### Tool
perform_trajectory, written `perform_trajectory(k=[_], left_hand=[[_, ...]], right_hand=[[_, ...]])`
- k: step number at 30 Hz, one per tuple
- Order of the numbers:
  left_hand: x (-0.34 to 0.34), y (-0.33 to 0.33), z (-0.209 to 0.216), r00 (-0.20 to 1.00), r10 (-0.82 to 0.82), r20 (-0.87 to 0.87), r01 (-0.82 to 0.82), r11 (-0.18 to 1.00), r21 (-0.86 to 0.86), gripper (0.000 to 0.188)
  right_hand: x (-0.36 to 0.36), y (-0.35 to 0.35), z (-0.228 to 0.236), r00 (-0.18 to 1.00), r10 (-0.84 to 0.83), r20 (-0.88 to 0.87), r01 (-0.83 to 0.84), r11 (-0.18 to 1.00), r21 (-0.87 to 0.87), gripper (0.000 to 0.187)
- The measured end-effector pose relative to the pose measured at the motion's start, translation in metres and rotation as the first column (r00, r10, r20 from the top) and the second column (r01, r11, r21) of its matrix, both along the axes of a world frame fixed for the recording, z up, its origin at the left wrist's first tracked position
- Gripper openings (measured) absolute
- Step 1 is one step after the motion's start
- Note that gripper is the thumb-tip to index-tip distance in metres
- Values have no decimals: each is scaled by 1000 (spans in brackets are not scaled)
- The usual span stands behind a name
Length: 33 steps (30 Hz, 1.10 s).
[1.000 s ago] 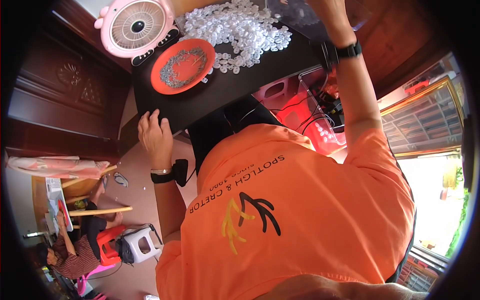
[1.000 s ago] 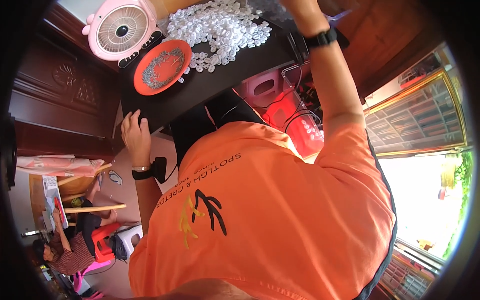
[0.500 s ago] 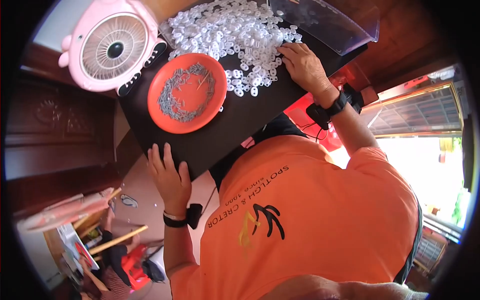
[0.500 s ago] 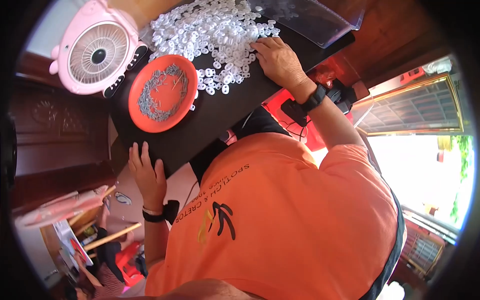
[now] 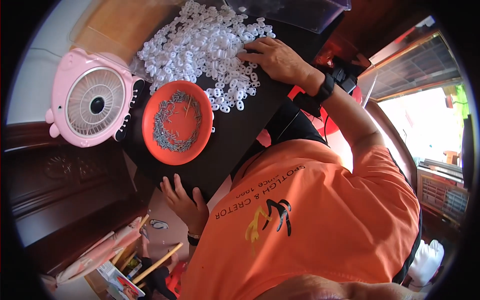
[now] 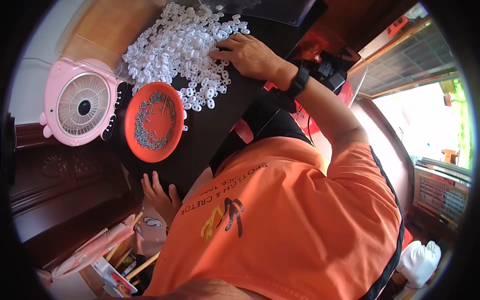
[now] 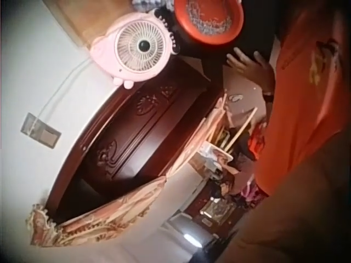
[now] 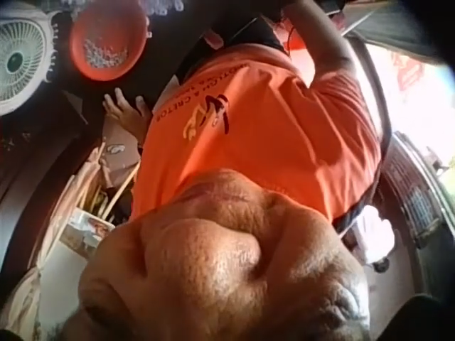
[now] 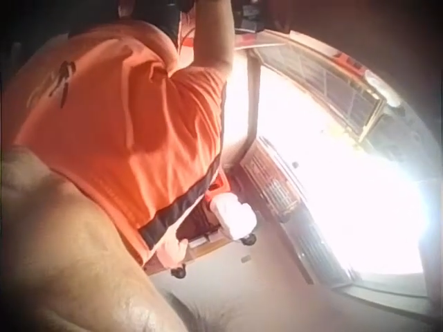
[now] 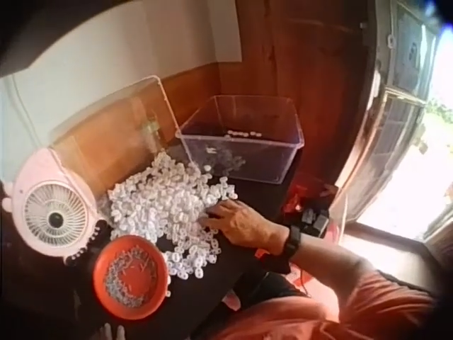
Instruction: Assembling small white plastic components with metal rings by hand.
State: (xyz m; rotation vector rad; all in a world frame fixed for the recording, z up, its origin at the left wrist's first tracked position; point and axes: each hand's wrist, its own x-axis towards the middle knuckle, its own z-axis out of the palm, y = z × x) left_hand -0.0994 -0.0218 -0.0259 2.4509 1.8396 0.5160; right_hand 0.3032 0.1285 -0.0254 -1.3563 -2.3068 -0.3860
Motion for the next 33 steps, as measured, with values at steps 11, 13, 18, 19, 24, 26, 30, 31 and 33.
perform_trajectory(k=[11, 13, 18, 19, 24, 26, 30, 31, 33], left_hand=[[12, 1, 9, 994, 102, -42, -103, 994, -24, 51], [14, -2, 10, 990, 137, -41, -139, 989, -42, 52], [17, 0, 12, 988, 148, -43, -149, 989, -21, 53], [18, 0, 10, 986, 158, -51, -159, 987, -12, 53], [18, -1, 9, 980, 177, -91, -174, 984, 43, 52], [17, -2, 7, 978, 193, -81, -190, 981, 46, 52], [18, -4, 7, 981, 174, -81, -170, 984, 61, 51], [18, -3, 7, 981, 174, -81, -169, 983, 70, 50], [15, -2, 4, 988, 146, -51, -143, 988, 67, 48]], right_hand=[[3, 0, 2, 968, -1, -252, -6, 1000, -27, 30], [2, 2, 2, 958, 37, -285, -55, 997, -56, 30], [7, 3, 5, 939, 92, -331, -133, 986, -101, 30], [9, 2, 5, 938, 105, -331, -149, 983, -109, 30], [9, 0, 4, 933, 138, -333, -181, 978, -100, 28], [9, 2, 3, 927, 161, -338, -197, 978, -72, 28], [7, 2, 9, 856, 249, -453, -251, 966, 56, 19], [8, 2, 9, 834, 262, -487, -259, 963, 73, 13], [14, -9, 14, 803, 269, -532, -284, 957, 55, 12]])
